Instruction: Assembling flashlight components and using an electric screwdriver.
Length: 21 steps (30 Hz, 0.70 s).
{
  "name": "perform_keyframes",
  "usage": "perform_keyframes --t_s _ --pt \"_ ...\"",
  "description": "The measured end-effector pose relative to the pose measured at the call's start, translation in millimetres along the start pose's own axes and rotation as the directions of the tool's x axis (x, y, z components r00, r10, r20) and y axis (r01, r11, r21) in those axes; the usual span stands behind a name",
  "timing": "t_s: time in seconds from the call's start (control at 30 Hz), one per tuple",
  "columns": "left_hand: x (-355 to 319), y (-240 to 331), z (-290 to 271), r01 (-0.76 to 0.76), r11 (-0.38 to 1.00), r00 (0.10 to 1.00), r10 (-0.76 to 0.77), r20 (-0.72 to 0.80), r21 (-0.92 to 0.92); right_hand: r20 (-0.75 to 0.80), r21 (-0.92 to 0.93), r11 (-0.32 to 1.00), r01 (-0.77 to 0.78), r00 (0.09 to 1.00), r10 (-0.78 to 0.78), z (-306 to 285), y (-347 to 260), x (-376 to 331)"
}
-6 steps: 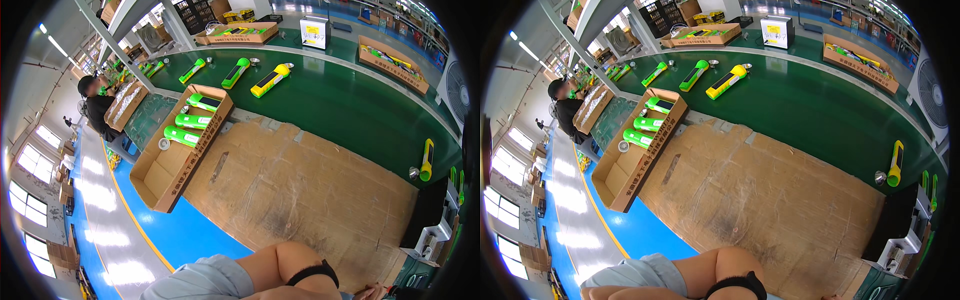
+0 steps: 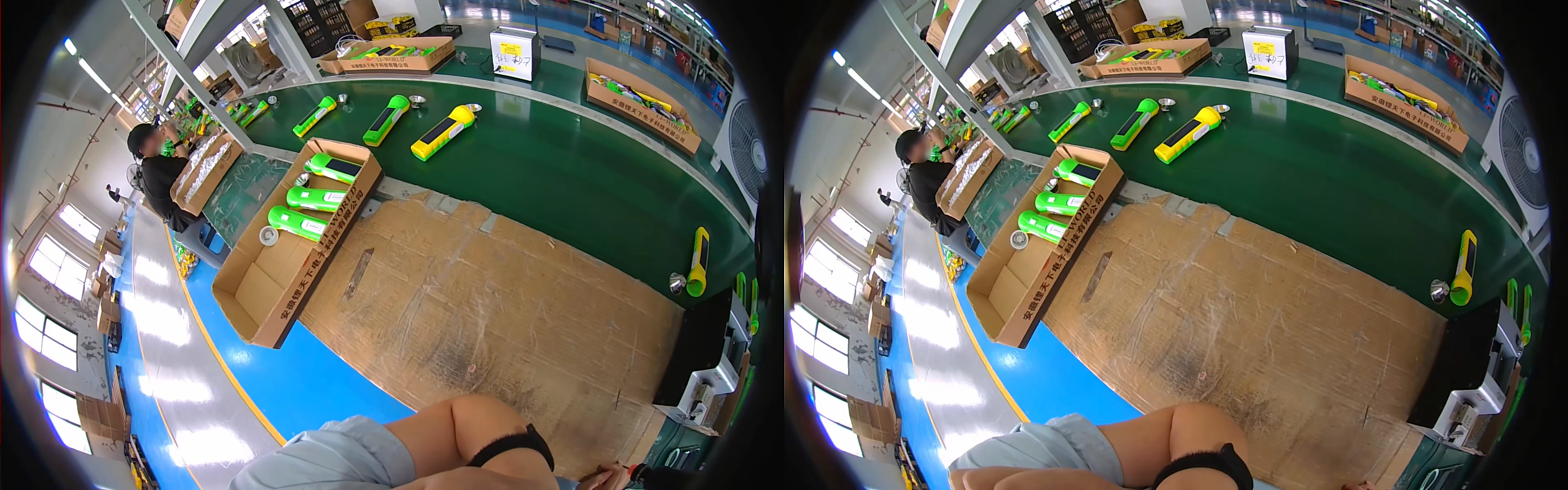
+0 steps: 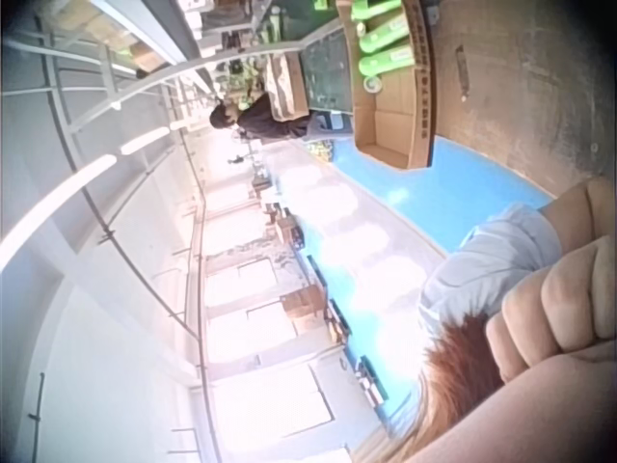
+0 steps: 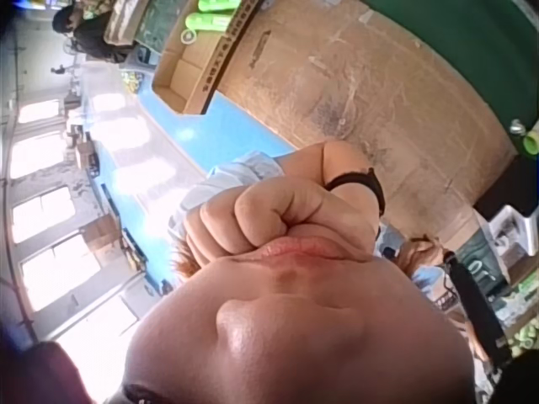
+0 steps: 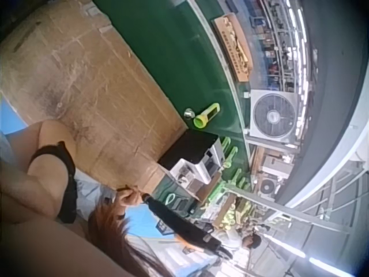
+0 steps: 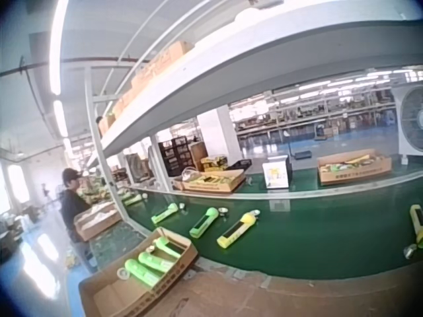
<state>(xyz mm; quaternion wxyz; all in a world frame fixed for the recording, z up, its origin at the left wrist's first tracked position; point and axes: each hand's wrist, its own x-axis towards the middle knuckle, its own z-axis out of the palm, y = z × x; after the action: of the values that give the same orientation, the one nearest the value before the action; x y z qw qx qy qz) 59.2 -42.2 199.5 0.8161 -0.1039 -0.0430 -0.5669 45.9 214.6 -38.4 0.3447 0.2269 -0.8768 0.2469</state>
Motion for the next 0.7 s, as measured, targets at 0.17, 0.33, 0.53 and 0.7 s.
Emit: perform_keyframes --t_s 0.17,0.33,0.53,0.7 --pt "2.2 0.6 1.7 0.072 0.996 0.997 -0.073 0.009 0.06 0.004 -0.002 1.0 0.0 1.0 0.0 -1.3 0.8 0.4" --pt "1.7 -0.4 2.6 0.077 0.995 0.997 -0.077 -0.001 0.059 0.009 -0.003 1.0 -0.01 1.0 0.01 -0.9 1.1 0.4" --pt "2.5 -1.2 1.4 0.078 0.996 0.997 -0.078 -0.006 0.052 0.013 -0.003 1.0 -0.02 1.0 0.02 2.5 0.7 1.4" --pt "1.8 -1.2 1.1 0.082 0.995 0.997 -0.082 -0.005 0.05 0.018 -0.001 1.0 -0.02 1.0 0.02 3.8 0.8 2.3"
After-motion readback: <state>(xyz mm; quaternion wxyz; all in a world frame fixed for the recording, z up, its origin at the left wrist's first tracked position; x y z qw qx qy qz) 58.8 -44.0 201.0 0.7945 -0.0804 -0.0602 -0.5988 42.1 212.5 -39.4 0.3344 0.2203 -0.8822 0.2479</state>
